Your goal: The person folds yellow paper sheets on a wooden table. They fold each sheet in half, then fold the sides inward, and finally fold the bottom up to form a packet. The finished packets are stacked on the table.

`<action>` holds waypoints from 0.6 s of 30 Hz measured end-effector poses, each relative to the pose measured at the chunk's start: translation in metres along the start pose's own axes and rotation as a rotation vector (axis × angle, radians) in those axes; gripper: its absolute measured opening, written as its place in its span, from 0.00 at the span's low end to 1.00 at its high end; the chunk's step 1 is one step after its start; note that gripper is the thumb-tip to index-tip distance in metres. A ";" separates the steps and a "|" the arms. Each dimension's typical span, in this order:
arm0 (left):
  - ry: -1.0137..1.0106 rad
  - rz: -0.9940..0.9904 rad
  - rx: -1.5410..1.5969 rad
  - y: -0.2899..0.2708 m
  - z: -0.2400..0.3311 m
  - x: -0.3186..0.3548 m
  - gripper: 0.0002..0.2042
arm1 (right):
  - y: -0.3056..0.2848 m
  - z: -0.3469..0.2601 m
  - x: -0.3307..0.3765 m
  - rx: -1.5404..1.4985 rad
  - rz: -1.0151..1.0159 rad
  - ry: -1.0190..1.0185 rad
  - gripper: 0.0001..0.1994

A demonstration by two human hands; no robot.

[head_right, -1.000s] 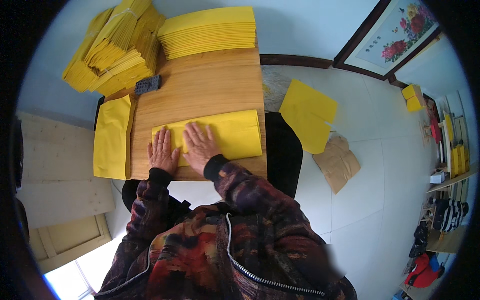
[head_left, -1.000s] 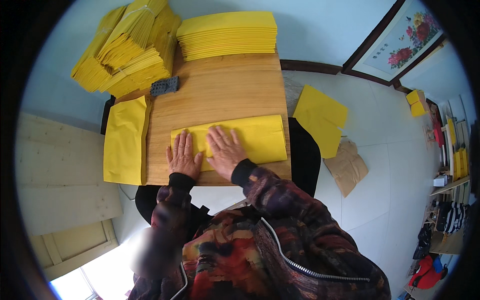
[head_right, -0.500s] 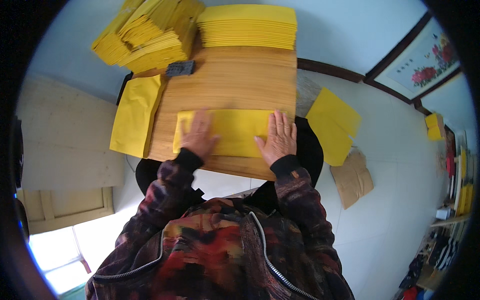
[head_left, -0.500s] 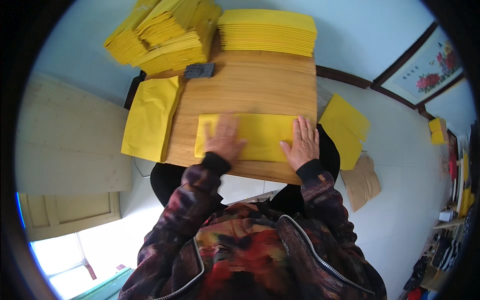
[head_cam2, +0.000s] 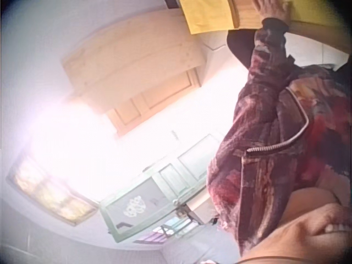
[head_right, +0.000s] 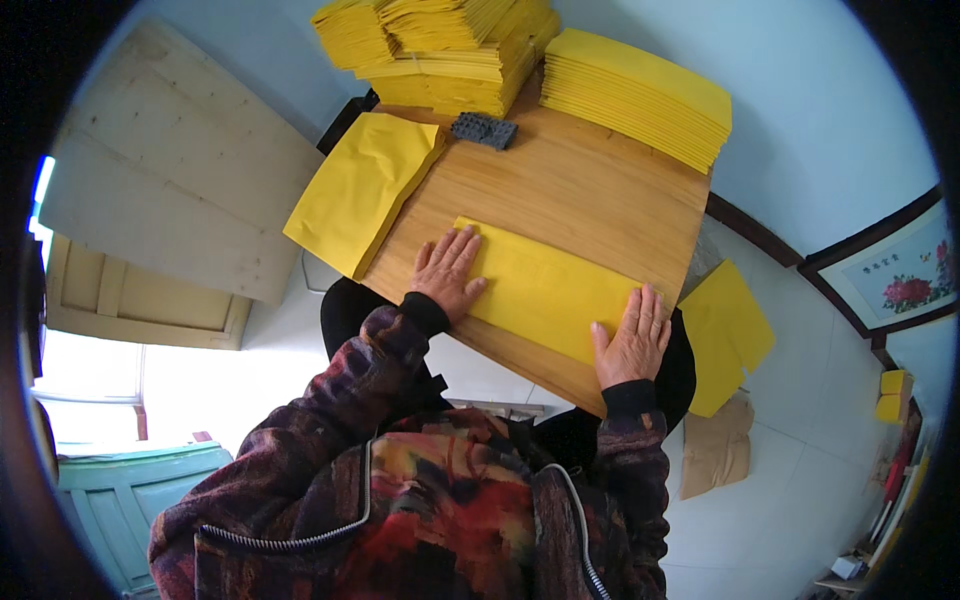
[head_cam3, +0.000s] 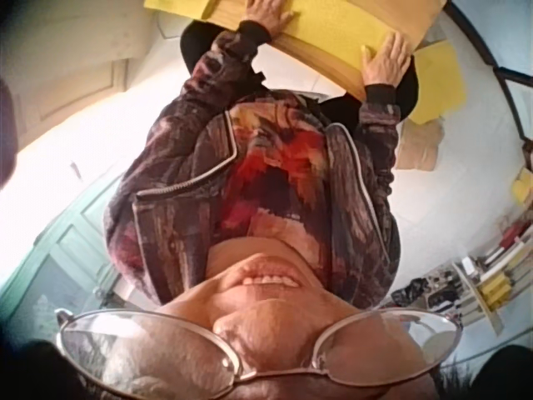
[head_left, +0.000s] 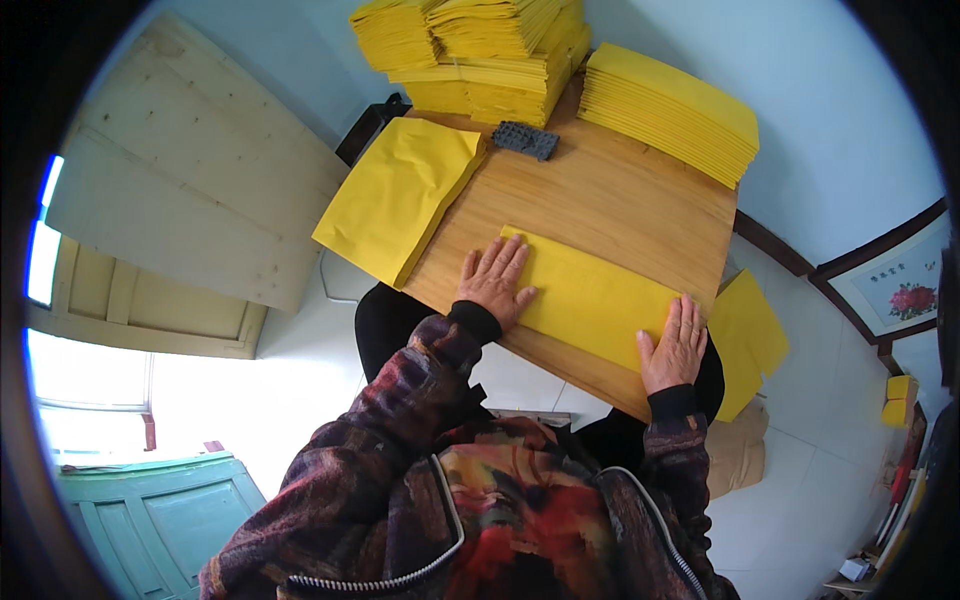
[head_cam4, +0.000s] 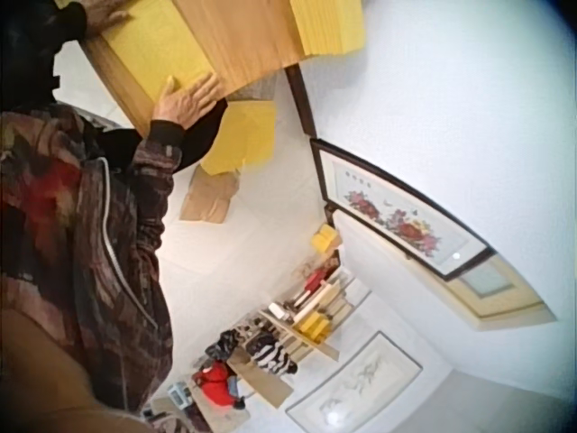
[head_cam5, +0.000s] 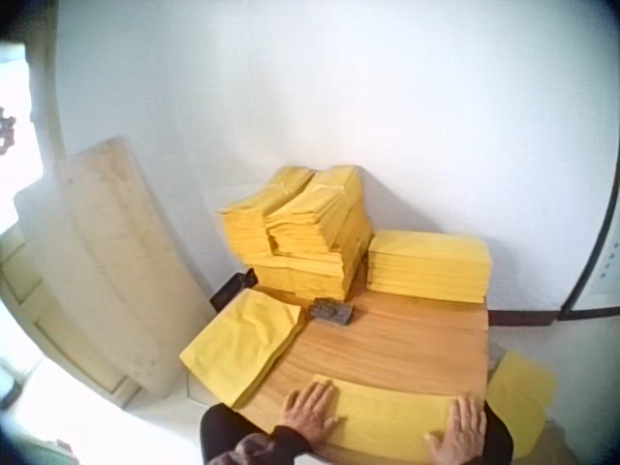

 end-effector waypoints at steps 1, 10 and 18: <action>0.010 0.035 0.004 0.001 -0.001 0.003 0.33 | -0.004 -0.001 0.002 -0.009 -0.023 -0.008 0.40; -0.006 0.106 -0.014 0.012 -0.004 -0.003 0.33 | -0.003 -0.115 -0.008 -0.157 -0.065 -0.333 0.36; 0.016 0.102 -0.038 0.015 -0.008 -0.006 0.33 | 0.014 -0.087 -0.026 -0.070 -0.137 -0.095 0.40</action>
Point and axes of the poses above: each hand's wrist, its own x-axis away from the middle knuckle, its own y-axis out of the palm, z = x × y, the point moved 1 cm from there along -x, towards the middle knuckle, and after that the axes turned 11 degrees about -z, right-handed, at the moved point
